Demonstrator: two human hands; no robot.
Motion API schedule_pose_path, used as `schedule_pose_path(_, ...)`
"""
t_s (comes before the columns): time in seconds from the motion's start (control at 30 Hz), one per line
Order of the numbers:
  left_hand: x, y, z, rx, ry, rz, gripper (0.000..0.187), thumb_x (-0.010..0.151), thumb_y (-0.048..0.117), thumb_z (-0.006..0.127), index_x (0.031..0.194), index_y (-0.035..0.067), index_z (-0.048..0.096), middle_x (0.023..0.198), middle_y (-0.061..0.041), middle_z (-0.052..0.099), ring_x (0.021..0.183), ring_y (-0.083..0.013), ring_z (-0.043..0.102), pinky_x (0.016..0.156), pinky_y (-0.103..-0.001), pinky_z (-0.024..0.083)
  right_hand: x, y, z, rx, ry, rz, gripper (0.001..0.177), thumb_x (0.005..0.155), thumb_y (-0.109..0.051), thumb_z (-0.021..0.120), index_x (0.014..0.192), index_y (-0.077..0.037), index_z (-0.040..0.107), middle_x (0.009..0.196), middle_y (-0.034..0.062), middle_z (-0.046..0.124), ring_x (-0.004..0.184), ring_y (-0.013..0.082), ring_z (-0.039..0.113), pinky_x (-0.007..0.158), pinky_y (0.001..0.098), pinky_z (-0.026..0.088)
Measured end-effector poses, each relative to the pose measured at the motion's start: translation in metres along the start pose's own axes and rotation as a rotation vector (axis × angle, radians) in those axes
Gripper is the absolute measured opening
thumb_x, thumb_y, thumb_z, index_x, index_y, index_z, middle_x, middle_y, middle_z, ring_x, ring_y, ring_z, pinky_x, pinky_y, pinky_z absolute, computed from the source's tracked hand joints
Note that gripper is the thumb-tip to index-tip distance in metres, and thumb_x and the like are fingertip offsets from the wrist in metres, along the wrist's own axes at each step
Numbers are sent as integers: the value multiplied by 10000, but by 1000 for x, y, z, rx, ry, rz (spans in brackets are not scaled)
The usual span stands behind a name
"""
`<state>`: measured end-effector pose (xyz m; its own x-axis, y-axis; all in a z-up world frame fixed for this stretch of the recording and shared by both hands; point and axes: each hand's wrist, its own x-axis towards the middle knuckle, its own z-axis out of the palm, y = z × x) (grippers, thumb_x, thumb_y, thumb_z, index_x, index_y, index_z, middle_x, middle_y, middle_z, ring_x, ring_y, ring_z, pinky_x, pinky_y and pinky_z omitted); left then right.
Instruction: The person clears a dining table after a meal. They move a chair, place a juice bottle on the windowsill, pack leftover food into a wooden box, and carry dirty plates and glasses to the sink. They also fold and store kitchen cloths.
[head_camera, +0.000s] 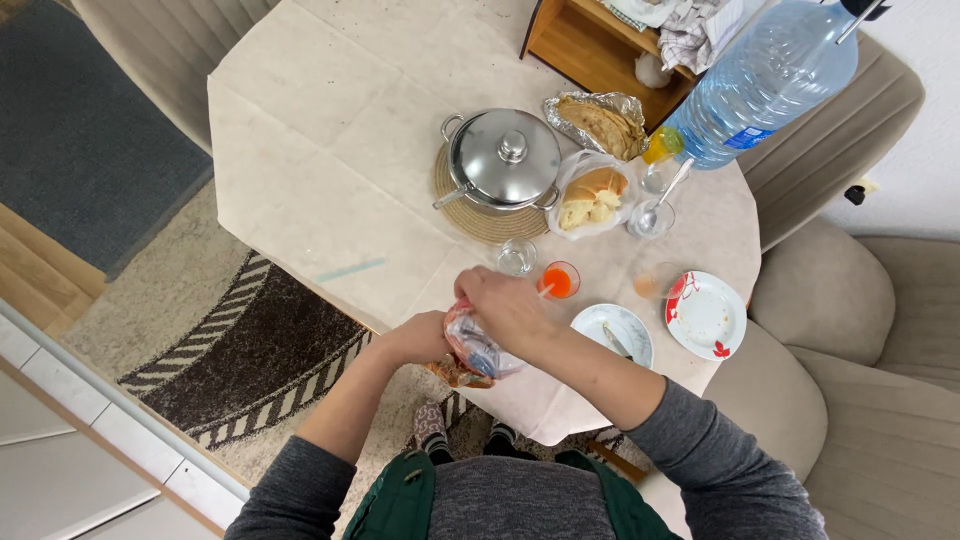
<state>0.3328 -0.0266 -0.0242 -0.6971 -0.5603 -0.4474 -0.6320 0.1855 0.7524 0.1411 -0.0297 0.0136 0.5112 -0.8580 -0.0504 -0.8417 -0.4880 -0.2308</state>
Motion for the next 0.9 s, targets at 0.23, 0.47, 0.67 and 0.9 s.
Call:
schedule_pose_path(0.23, -6, -15, -31, 32, -13, -48, 564, 886, 543, 577, 1056, 35, 755, 998, -265, 743, 1072, -484, 669, 953, -571, 515, -4, 34, -9, 10, 263, 272, 330, 757, -369, 818, 960, -267, 579, 714, -51, 624, 724, 183, 716, 648, 360, 572)
schedule_pose_path(0.47, -20, -19, -49, -73, -1, -66, 589, 930, 576, 589, 1088, 34, 757, 970, -209, 762, 1012, -414, 710, 909, -499, 543, -16, 54, -50, 667, 466, 523, 212, 722, -138, 828, 894, -241, 759, 628, -78, 508, 630, 68, 557, 631, 225, 502)
schedule_pose_path(0.67, -27, -16, -61, -245, 21, -70, 540, 975, 538, 602, 1090, 38, 770, 853, -132, 747, 871, -302, 709, 870, -405, 550, -28, 57, -67, 812, 502, 543, 234, 764, -84, 804, 983, -167, 785, 685, -12, 543, 685, 91, 544, 677, 242, 499)
schedule_pose_path(0.9, -42, -1, -61, -741, 164, -114, 565, 906, 475, 724, 1189, -14, 740, 926, -223, 749, 921, -400, 729, 914, -448, 539, -43, 21, -59, 1854, 121, 255, 456, 976, -511, 588, 1200, -122, 668, 1103, 98, 763, 1055, 239, 747, 918, 433, 596)
